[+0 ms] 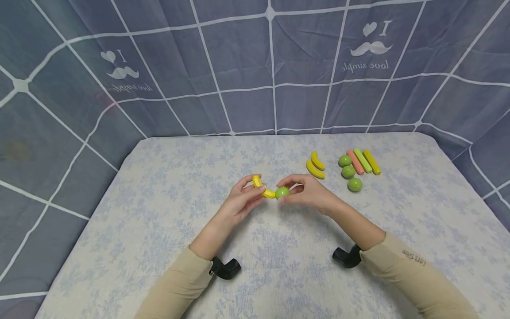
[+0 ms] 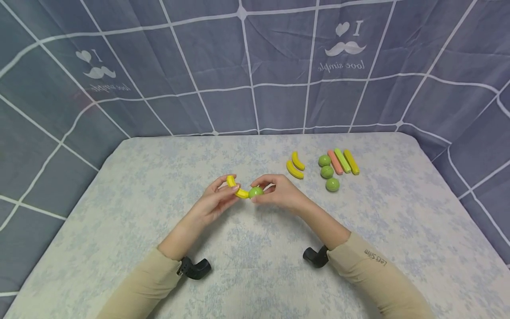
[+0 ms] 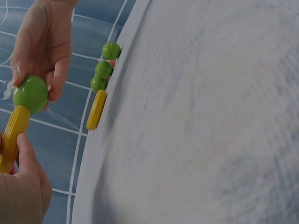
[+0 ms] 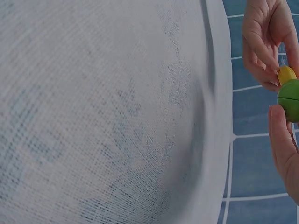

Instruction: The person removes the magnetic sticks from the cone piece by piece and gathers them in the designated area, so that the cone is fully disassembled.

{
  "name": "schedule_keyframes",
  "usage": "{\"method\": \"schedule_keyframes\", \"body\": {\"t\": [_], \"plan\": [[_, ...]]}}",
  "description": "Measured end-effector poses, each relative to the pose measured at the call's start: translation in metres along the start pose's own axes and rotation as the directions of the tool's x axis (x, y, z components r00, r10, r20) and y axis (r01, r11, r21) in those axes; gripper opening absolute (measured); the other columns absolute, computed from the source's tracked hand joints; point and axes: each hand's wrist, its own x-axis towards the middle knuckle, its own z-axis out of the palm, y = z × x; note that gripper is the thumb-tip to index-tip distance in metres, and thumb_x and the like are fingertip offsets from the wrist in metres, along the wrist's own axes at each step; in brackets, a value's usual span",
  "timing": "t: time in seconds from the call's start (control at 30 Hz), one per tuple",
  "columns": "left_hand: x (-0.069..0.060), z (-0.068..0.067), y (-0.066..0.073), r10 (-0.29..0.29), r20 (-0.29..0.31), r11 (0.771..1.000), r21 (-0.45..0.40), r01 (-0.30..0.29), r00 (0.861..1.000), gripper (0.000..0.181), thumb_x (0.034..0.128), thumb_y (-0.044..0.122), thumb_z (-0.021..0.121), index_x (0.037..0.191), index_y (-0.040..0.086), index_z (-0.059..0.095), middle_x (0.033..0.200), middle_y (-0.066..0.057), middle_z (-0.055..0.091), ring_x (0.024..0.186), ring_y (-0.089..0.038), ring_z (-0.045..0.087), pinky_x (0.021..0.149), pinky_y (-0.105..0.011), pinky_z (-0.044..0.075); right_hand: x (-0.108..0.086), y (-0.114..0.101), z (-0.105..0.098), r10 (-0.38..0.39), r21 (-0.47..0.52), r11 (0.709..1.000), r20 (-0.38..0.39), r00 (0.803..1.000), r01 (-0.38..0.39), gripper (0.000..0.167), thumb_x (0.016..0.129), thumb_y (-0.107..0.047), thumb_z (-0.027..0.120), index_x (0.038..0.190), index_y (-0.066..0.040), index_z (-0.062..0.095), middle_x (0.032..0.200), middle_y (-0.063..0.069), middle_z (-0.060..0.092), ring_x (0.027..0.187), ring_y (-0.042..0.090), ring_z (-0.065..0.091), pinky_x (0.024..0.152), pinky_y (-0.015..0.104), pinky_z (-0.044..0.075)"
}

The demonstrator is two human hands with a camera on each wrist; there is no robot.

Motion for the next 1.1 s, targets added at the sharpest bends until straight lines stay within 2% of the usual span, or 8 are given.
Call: {"method": "schedule_keyframes", "body": {"t": [0.37, 0.53, 0.67, 0.77, 0.93, 1.1], "plan": [[-0.003, 0.004, -0.001, 0.048, 0.021, 0.997, -0.06, -0.047, 0.999, 0.055, 0.0918, -0.008, 0.049, 0.143, 0.005, 0.034, 0.102, -0.006, 0.053, 0.08, -0.011, 0.062, 0.074, -0.02, 0.053, -0.002, -0.002, 0.002, 0.041, 0.131, 0.991, -0.012, 0.999, -0.039, 0.042, 0.078, -0.008, 0.072, 0.114, 0.008, 0.055, 0.099, 0.011, 0.054, 0.077, 0.018, 0.062, 0.081, 0.045, 0.052], [-0.003, 0.006, -0.002, 0.059, 0.017, 0.995, -0.076, -0.058, 0.998, 0.054, 0.0926, -0.008, 0.048, 0.143, 0.004, 0.033, 0.096, -0.005, 0.054, 0.078, -0.011, 0.062, 0.071, -0.019, 0.053, -0.002, 0.001, 0.004, 0.055, 0.188, 0.981, -0.002, 0.998, -0.054, 0.038, 0.079, -0.007, 0.071, 0.111, 0.005, 0.056, 0.099, 0.011, 0.054, 0.082, 0.018, 0.062, 0.082, 0.042, 0.052], [-0.004, 0.007, -0.004, 0.046, 0.025, 0.995, -0.088, -0.044, 0.999, 0.053, 0.0928, -0.008, 0.047, 0.143, 0.004, 0.034, 0.09, -0.003, 0.055, 0.078, -0.011, 0.062, 0.072, -0.02, 0.053, -0.005, 0.004, 0.004, 0.057, 0.204, 0.977, 0.009, 0.998, -0.058, 0.035, 0.08, -0.007, 0.07, 0.11, 0.004, 0.056, 0.1, 0.012, 0.053, 0.085, 0.019, 0.059, 0.082, 0.04, 0.053], [-0.005, 0.007, -0.007, 0.037, 0.033, 0.997, -0.072, -0.035, 0.999, 0.053, 0.0924, -0.009, 0.047, 0.142, 0.004, 0.035, 0.092, -0.004, 0.055, 0.079, -0.012, 0.062, 0.074, -0.021, 0.053, -0.008, 0.008, 0.004, 0.059, 0.204, 0.977, 0.022, 0.998, -0.062, 0.033, 0.079, -0.007, 0.07, 0.108, 0.003, 0.057, 0.099, 0.012, 0.053, 0.084, 0.019, 0.06, 0.081, 0.039, 0.053], [-0.009, 0.008, -0.012, 0.049, 0.065, 0.999, 0.008, -0.05, 0.997, 0.053, 0.0912, -0.009, 0.049, 0.141, 0.0, 0.036, 0.098, -0.005, 0.054, 0.081, -0.012, 0.062, 0.076, -0.022, 0.053, -0.014, 0.013, 0.001, 0.046, 0.196, 0.979, 0.06, 0.997, -0.057, 0.027, 0.079, -0.007, 0.069, 0.103, 0.002, 0.058, 0.096, 0.011, 0.054, 0.082, 0.018, 0.061, 0.078, 0.038, 0.054], [-0.012, 0.012, -0.012, 0.064, 0.086, 0.997, 0.026, -0.067, 0.994, 0.052, 0.0911, -0.008, 0.05, 0.141, -0.001, 0.037, 0.104, -0.009, 0.052, 0.082, -0.012, 0.062, 0.077, -0.022, 0.053, -0.018, 0.012, -0.002, 0.02, 0.201, 0.979, 0.096, 0.995, -0.039, 0.027, 0.08, -0.004, 0.066, 0.104, 0.003, 0.057, 0.098, 0.011, 0.053, 0.076, 0.014, 0.063, 0.077, 0.037, 0.054]]}}
